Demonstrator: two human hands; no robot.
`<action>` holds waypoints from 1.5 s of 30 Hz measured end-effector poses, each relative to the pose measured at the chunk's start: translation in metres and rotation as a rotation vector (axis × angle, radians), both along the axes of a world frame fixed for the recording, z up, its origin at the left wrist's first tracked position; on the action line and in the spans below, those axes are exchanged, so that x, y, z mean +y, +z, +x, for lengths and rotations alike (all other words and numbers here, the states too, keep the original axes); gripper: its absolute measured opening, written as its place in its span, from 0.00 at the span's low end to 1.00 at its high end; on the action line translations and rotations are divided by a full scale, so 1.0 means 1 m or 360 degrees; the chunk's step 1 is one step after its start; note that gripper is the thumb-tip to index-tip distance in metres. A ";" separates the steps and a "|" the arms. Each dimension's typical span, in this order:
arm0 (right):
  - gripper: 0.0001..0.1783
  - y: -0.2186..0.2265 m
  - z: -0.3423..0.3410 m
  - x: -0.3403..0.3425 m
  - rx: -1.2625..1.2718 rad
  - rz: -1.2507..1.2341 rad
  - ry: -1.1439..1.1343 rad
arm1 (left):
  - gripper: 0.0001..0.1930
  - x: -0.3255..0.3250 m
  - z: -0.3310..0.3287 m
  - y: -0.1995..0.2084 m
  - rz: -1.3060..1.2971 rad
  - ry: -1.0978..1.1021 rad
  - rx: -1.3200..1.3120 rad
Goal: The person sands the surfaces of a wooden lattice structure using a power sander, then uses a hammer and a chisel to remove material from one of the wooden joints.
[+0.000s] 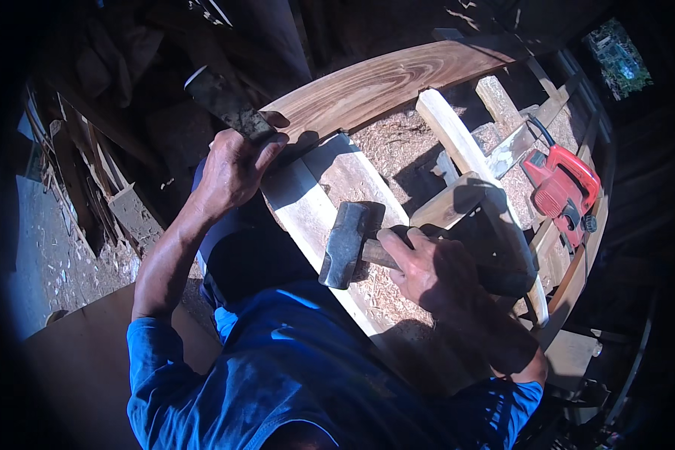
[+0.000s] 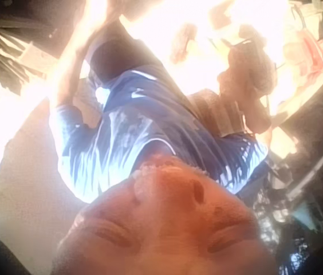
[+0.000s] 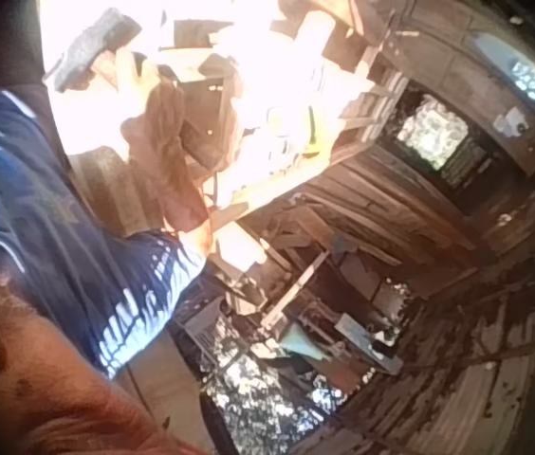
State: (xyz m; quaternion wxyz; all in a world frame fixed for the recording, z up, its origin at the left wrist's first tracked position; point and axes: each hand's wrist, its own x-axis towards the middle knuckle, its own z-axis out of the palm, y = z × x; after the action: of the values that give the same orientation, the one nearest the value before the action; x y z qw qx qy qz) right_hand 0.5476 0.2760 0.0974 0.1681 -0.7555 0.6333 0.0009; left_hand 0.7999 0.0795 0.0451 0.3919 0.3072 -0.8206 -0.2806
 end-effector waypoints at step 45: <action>0.24 0.132 0.015 -0.094 -0.0249 -0.0831 -0.0238 | 0.16 -0.013 -0.012 0.009 0.0555 0.0061 -0.0004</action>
State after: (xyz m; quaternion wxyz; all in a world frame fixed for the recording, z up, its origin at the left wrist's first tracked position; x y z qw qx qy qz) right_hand 0.5624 0.1816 0.2294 0.0157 -0.7222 0.6511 -0.2330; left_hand 0.7881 0.0665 0.0538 0.3368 0.3865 -0.7540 -0.4107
